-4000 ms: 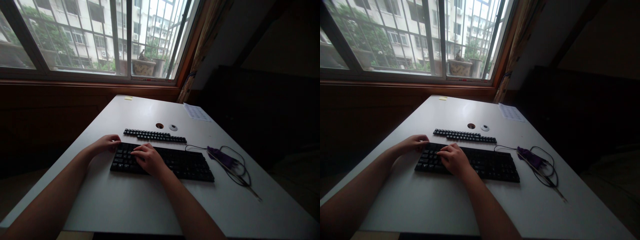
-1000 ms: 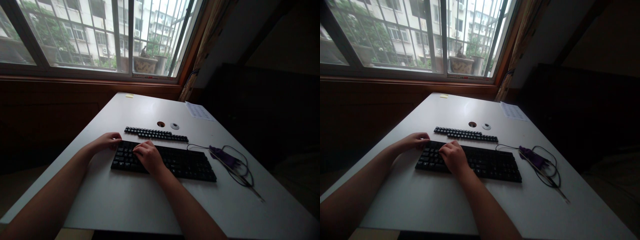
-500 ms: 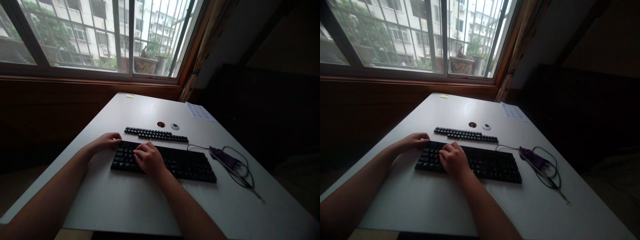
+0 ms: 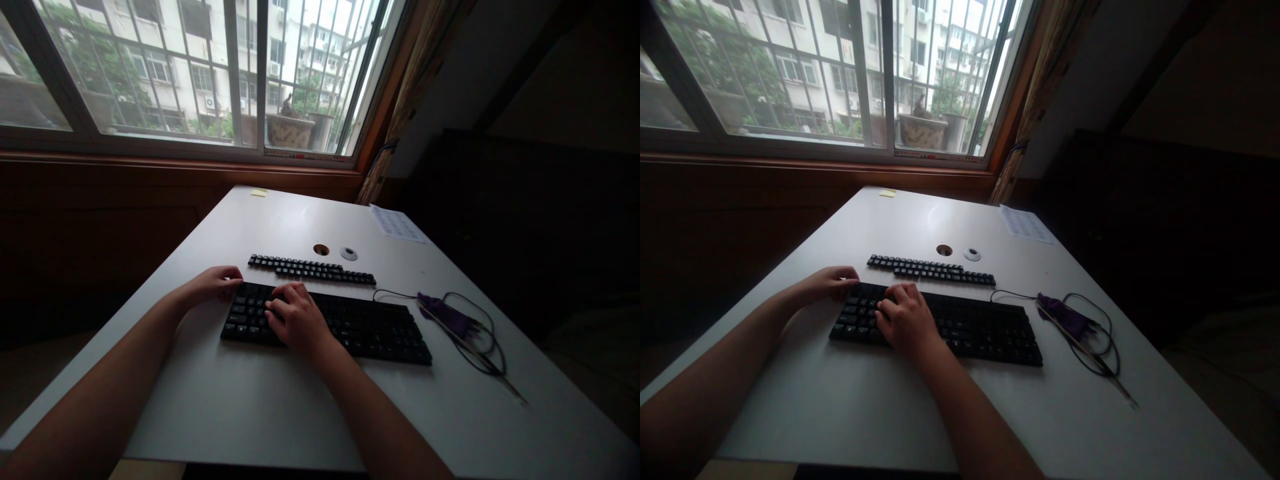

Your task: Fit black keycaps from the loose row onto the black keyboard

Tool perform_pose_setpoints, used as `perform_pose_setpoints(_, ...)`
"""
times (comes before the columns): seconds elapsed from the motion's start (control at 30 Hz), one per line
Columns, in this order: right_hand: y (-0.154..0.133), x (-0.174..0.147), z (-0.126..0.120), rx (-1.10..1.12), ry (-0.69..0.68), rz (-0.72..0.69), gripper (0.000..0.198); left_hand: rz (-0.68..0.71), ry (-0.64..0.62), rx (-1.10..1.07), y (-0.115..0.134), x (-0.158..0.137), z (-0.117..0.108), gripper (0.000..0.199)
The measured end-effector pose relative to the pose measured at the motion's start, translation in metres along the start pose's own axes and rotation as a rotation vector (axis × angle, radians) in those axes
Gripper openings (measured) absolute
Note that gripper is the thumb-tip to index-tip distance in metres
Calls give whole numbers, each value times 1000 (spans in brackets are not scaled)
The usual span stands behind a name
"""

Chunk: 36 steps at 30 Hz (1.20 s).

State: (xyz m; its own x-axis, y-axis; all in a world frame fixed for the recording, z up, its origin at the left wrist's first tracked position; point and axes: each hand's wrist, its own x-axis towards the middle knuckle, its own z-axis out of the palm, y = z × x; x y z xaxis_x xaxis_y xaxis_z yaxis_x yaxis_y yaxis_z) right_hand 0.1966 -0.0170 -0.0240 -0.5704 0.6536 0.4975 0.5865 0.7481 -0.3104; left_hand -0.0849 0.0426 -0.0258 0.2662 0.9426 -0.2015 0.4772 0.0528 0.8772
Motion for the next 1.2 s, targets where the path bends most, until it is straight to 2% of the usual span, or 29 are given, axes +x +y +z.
perform_pose_setpoints(0.43,4,0,-3,-60,-33,-44,19,24,-5,3,-4,3,-1,39)
perform_pose_setpoints(0.93,9,2,0,-74,-19,-73,14,23,1,6,-6,4,-1,41)
perform_pose_setpoints(1.2,5,3,-1,-124,-38,-136,16,23,1,19,-6,3,-1,42)
